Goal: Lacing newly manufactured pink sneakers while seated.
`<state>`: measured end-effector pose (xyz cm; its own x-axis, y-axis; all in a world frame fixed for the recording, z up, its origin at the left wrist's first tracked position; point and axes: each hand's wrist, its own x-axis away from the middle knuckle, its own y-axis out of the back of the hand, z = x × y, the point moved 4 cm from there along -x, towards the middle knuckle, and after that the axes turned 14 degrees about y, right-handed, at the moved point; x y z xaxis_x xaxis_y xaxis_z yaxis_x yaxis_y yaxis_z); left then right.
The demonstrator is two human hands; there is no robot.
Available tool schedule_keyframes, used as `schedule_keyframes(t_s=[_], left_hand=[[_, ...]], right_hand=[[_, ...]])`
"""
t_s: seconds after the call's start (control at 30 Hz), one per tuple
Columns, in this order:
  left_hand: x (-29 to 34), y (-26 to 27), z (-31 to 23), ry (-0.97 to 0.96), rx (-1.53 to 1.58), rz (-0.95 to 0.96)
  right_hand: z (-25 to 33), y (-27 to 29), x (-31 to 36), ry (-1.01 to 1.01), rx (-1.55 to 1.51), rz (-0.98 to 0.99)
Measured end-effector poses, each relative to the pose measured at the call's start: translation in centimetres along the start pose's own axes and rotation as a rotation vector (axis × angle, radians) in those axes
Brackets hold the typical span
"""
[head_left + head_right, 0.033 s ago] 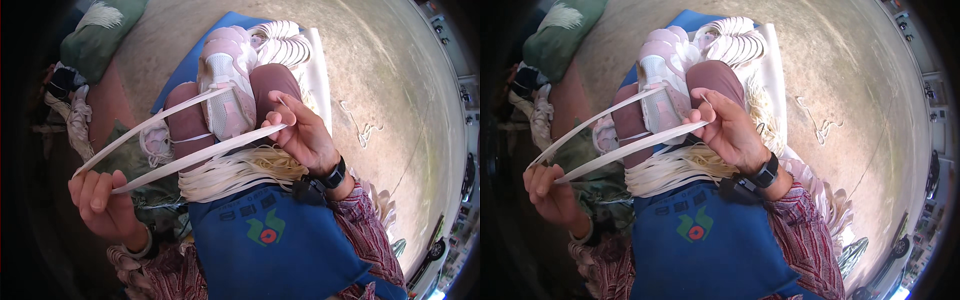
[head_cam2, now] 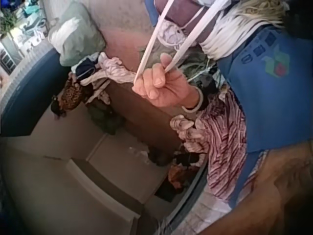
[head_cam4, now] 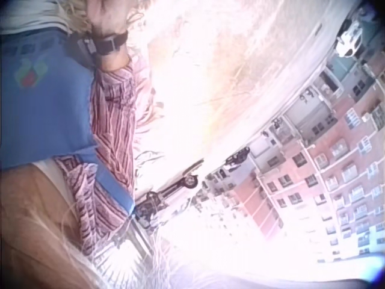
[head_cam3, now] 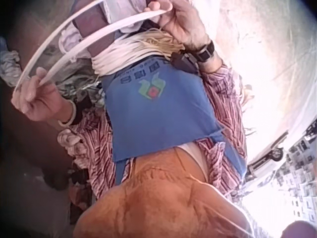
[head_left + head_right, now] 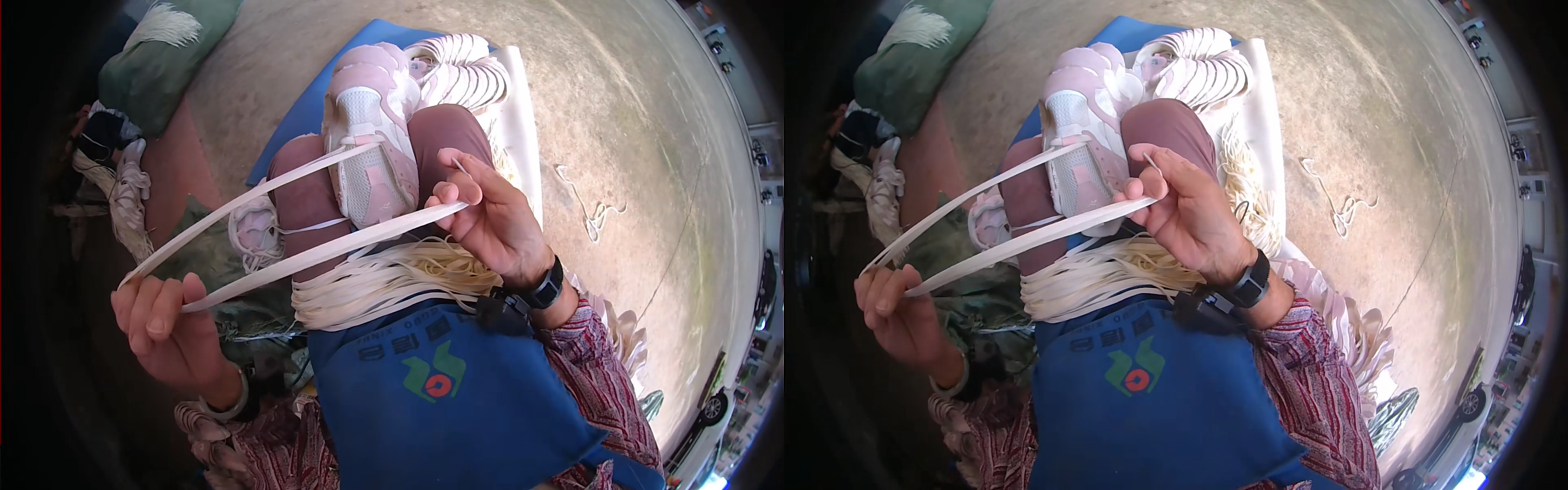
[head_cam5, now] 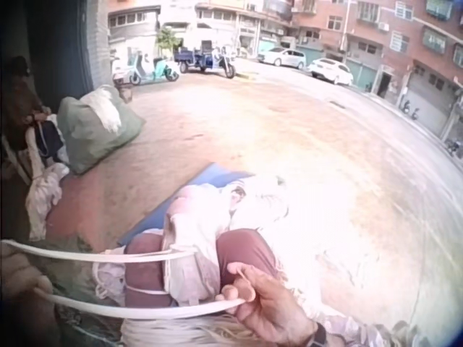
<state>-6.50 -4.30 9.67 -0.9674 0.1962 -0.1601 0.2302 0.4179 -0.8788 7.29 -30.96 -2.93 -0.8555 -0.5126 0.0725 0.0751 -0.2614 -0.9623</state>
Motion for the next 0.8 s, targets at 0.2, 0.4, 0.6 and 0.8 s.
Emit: schedule_keyframes(t_s=[0.2, 0.4, 0.6, 0.8], left_hand=[[-0.8, -0.5, 0.2, 0.021, -0.059, -0.007], [0.6, 0.2, 0.1, 0.002, -0.126, 0.024], [2.0, -0.7, 2.2, 0.102, -0.632, 0.064], [0.1, -3.2, 8.2, 0.607, -0.910, 0.439]], right_hand=[[-0.7, -0.4, -0.2, -0.039, -0.199, -0.045], [-0.8, -1.6, 0.1, -0.095, 0.048, 0.030], [1.9, -1.7, 0.5, 0.051, -0.009, 0.016], [-1.6, -4.4, 2.6, -0.033, 1.445, 0.593]])
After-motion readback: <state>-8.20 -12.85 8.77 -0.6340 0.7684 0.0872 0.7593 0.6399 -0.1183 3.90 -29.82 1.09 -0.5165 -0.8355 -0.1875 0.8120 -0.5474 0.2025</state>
